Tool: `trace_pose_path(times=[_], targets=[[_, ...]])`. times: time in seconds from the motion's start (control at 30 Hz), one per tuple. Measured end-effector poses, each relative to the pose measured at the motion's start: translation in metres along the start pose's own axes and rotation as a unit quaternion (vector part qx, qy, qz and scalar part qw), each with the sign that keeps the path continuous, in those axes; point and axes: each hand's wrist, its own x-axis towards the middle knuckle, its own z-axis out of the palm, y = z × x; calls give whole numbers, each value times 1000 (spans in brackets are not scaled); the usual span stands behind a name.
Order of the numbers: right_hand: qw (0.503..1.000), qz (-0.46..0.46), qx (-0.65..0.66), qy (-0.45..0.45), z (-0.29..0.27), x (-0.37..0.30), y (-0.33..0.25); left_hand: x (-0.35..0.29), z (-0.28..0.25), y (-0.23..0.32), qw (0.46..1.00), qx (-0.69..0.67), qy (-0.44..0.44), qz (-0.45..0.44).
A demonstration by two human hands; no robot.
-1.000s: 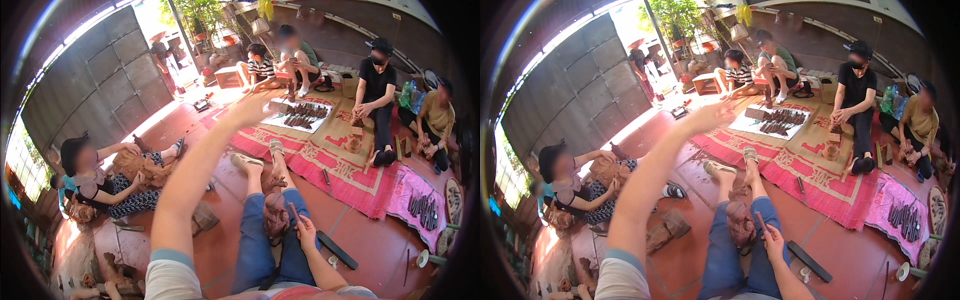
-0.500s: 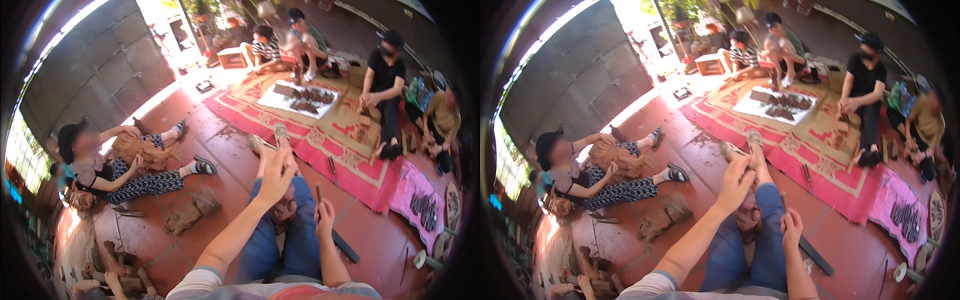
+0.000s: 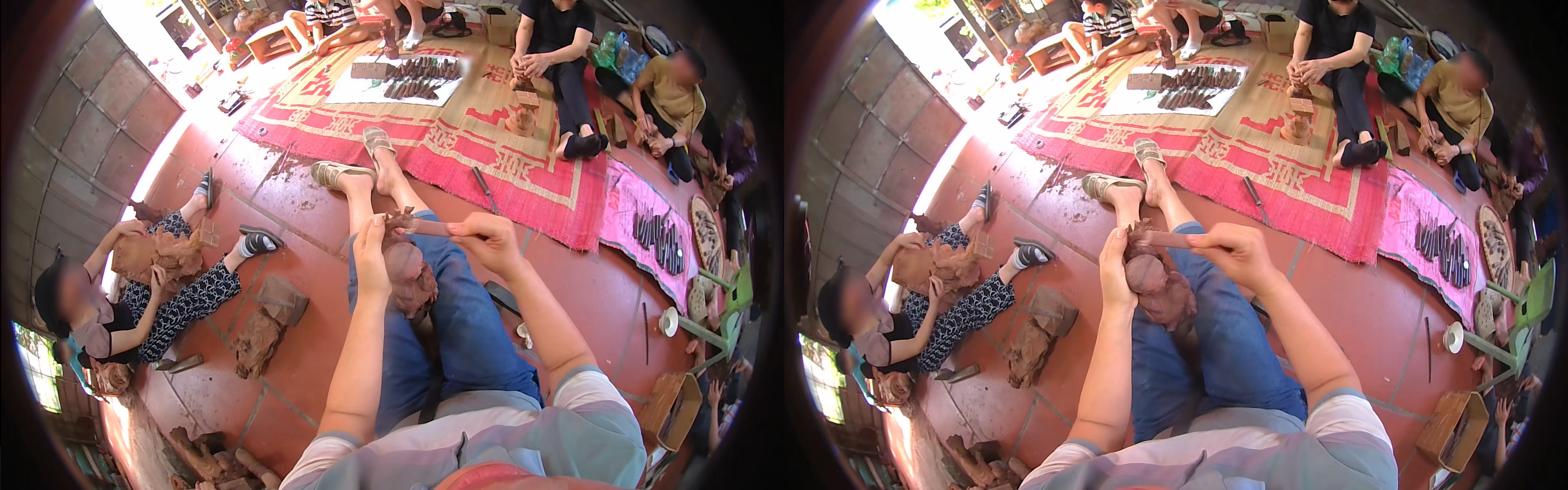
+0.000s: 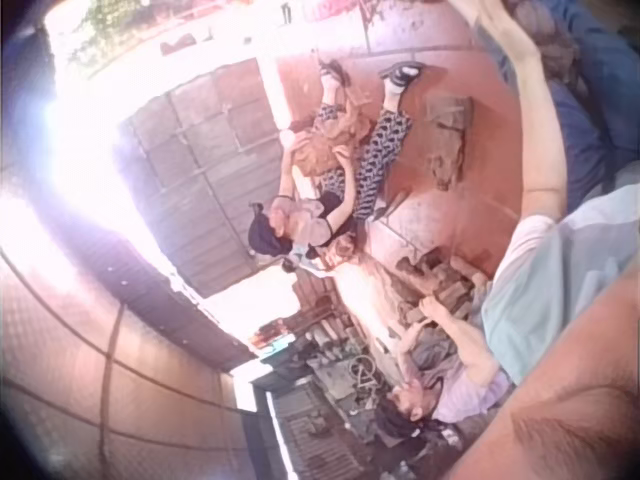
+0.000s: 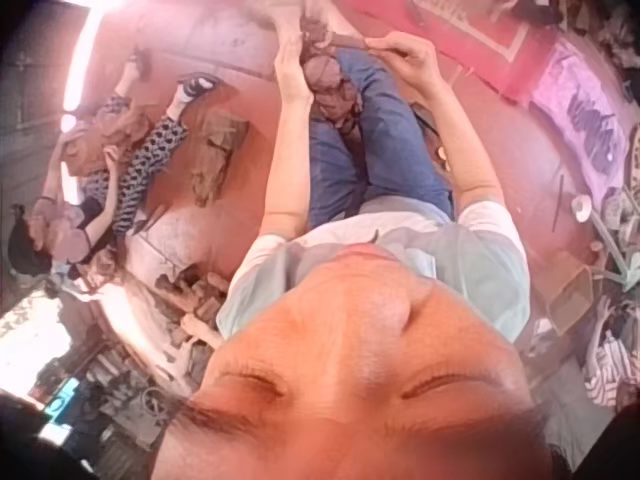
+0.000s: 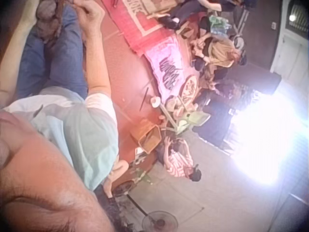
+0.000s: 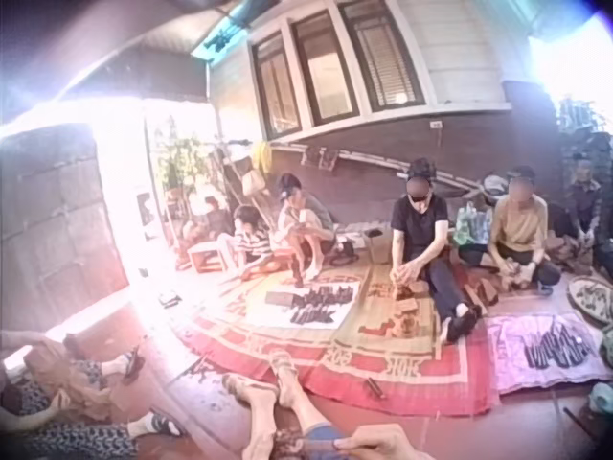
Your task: The person sits on the floor and carves a small piece of wood using a knife. They hold the wood in their left hand and use the knife in their right hand to shape it, occasionally rotating the piece to work on different sides.
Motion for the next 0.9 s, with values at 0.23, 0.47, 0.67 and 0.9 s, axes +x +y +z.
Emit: trace_pose_path(times=[0.23, 0.47, 0.67, 0.9], targets=[[1000, -8, 5, 1, 8, 40, -40, -6, -7, -2, 999, -33, -15, -17], [976, 120, 169, 73, -4, 6, 12, -2, 11, -4, 1000, -6, -2, -1], [990, 78, 116, 11, 18, 39, -16, -7, 4, 11, 999, -37, -1, -9], [969, 160, 153, 112, -8, -16, 27, 2, 10, -2, 1000, -15, 6, 20]])
